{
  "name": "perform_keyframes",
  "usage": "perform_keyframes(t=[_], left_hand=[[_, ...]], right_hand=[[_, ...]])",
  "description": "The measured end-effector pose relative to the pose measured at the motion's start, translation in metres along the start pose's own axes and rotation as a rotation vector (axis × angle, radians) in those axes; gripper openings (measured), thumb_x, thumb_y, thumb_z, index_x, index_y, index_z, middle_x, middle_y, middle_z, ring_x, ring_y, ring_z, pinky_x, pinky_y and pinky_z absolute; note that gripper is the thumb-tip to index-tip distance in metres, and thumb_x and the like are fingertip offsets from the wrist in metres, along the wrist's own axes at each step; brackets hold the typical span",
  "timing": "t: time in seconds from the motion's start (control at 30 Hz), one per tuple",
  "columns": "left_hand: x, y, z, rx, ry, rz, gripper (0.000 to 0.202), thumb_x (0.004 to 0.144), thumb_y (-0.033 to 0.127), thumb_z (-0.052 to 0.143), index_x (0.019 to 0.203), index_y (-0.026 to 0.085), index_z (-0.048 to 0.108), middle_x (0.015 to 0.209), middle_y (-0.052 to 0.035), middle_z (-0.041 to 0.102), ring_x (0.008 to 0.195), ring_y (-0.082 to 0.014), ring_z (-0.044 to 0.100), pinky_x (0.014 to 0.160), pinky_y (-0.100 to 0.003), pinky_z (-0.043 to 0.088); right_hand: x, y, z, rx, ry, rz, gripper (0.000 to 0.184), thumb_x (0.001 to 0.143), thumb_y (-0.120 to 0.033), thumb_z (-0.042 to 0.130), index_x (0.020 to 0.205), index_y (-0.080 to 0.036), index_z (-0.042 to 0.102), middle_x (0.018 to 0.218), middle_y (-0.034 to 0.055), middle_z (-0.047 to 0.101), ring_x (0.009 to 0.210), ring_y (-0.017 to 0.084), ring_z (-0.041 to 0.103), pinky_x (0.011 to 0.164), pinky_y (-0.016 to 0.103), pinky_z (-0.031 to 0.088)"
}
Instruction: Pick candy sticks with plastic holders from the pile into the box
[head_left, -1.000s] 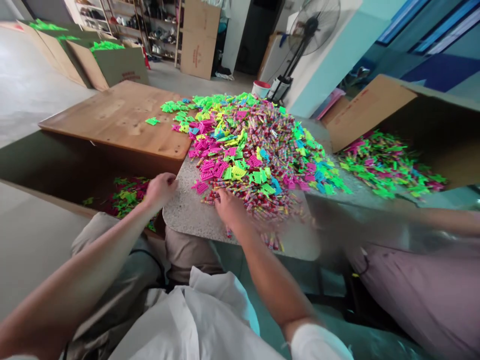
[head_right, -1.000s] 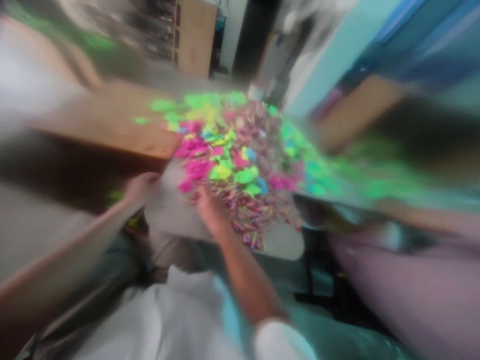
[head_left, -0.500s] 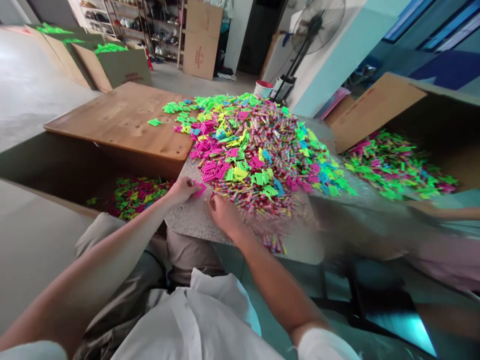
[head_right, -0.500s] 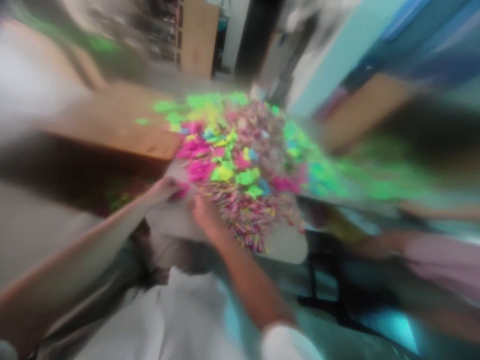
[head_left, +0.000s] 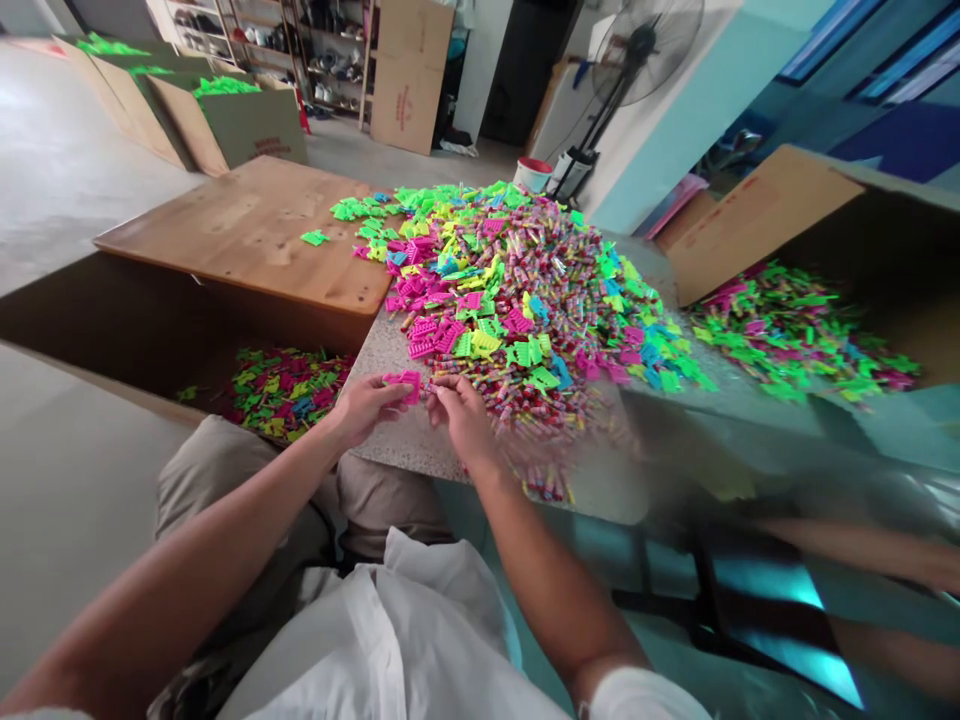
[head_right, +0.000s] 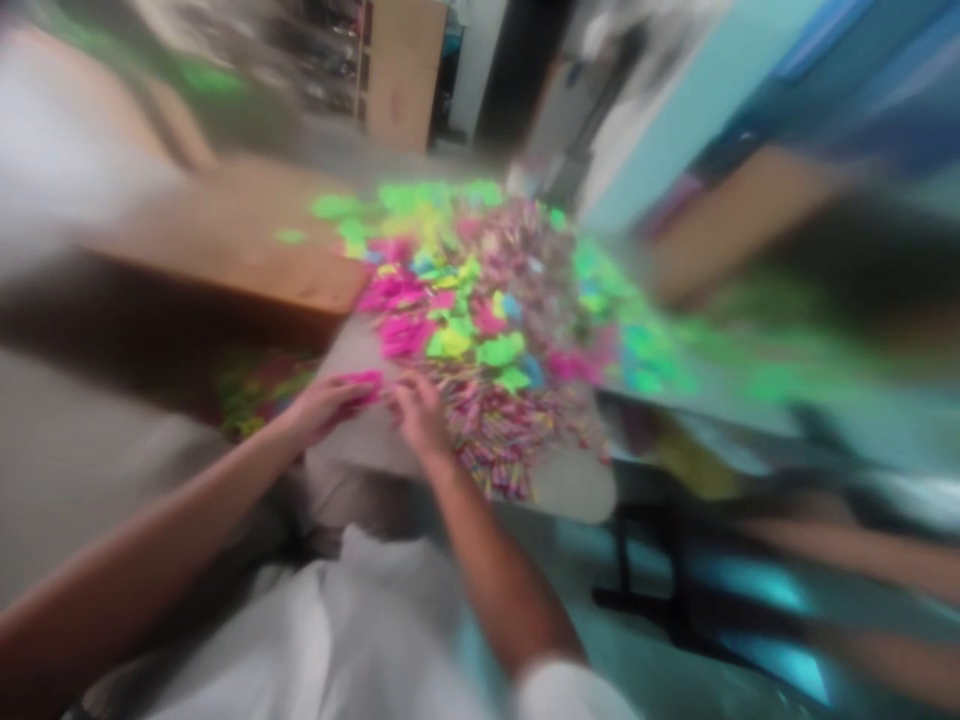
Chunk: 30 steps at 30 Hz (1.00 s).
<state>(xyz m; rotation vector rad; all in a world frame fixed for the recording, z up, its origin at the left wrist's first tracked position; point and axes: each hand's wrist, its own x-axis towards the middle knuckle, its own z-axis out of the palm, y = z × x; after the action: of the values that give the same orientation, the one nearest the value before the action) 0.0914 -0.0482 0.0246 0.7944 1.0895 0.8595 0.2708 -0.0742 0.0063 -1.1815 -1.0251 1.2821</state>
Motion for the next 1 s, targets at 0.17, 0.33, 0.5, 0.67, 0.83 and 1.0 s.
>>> perform_keyframes(t=[0.17, 0.33, 0.5, 0.67, 0.83, 1.0], left_hand=[[-0.0036, -0.0022, 0.0010, 0.009, 0.005, 0.038, 0.046, 0.062, 0.044, 0.090, 0.093, 0.013, 0.077, 0.088, -0.0085, 0.074, 0.070, -0.0125, 0.063, 0.059, -0.022, 0.049], [-0.0062, -0.0025, 0.0029, 0.013, 0.038, 0.072, 0.045, 0.063, 0.045, 0.089, 0.093, 0.013, 0.077, 0.085, -0.0087, 0.074, 0.069, -0.0140, 0.064, 0.061, -0.024, 0.051], [-0.0088, 0.0008, 0.0039, -0.051, 0.068, 0.047, 0.045, 0.059, 0.042, 0.091, 0.089, 0.012, 0.076, 0.080, -0.0069, 0.071, 0.065, -0.0123, 0.061, 0.058, -0.024, 0.051], [-0.0074, -0.0002, 0.0018, -0.052, 0.066, 0.057, 0.045, 0.057, 0.043, 0.092, 0.086, 0.012, 0.076, 0.079, -0.0060, 0.070, 0.064, -0.0121, 0.060, 0.058, -0.024, 0.052], [-0.0059, -0.0031, -0.0006, -0.021, 0.070, 0.065, 0.045, 0.058, 0.045, 0.092, 0.085, 0.013, 0.076, 0.076, -0.0060, 0.070, 0.064, -0.0127, 0.060, 0.058, -0.025, 0.052], [-0.0097, -0.0018, 0.0017, 0.047, 0.095, 0.087, 0.042, 0.059, 0.045, 0.090, 0.084, 0.013, 0.077, 0.075, -0.0065, 0.071, 0.064, -0.0143, 0.061, 0.059, -0.026, 0.052]], right_hand=[[-0.0035, 0.0020, 0.0021, -0.115, 0.027, -0.090, 0.022, 0.090, -0.041, 0.062, 0.100, -0.022, 0.062, 0.074, -0.0034, 0.064, 0.054, 0.011, 0.056, 0.049, 0.021, 0.048], [-0.0067, 0.0035, 0.0029, -0.155, 0.025, -0.146, 0.022, 0.094, -0.042, 0.059, 0.103, -0.022, 0.061, 0.078, -0.0017, 0.066, 0.057, 0.012, 0.058, 0.052, 0.023, 0.049], [-0.0079, 0.0013, 0.0004, -0.377, 0.009, -0.331, 0.015, 0.096, -0.034, 0.057, 0.103, -0.022, 0.064, 0.088, 0.0020, 0.068, 0.073, 0.015, 0.064, 0.068, 0.027, 0.054], [-0.0093, 0.0025, -0.0007, -0.485, -0.021, -0.443, 0.016, 0.098, -0.030, 0.053, 0.106, -0.022, 0.064, 0.096, 0.0047, 0.069, 0.087, 0.018, 0.067, 0.081, 0.031, 0.055], [-0.0096, 0.0050, -0.0004, -0.501, -0.034, -0.428, 0.018, 0.100, -0.032, 0.052, 0.109, -0.022, 0.064, 0.096, 0.0057, 0.070, 0.087, 0.019, 0.067, 0.084, 0.033, 0.056], [-0.0096, -0.0006, -0.0006, -0.628, -0.092, -0.461, 0.019, 0.099, -0.027, 0.049, 0.108, -0.023, 0.065, 0.103, 0.0078, 0.071, 0.094, 0.021, 0.067, 0.090, 0.036, 0.054]])
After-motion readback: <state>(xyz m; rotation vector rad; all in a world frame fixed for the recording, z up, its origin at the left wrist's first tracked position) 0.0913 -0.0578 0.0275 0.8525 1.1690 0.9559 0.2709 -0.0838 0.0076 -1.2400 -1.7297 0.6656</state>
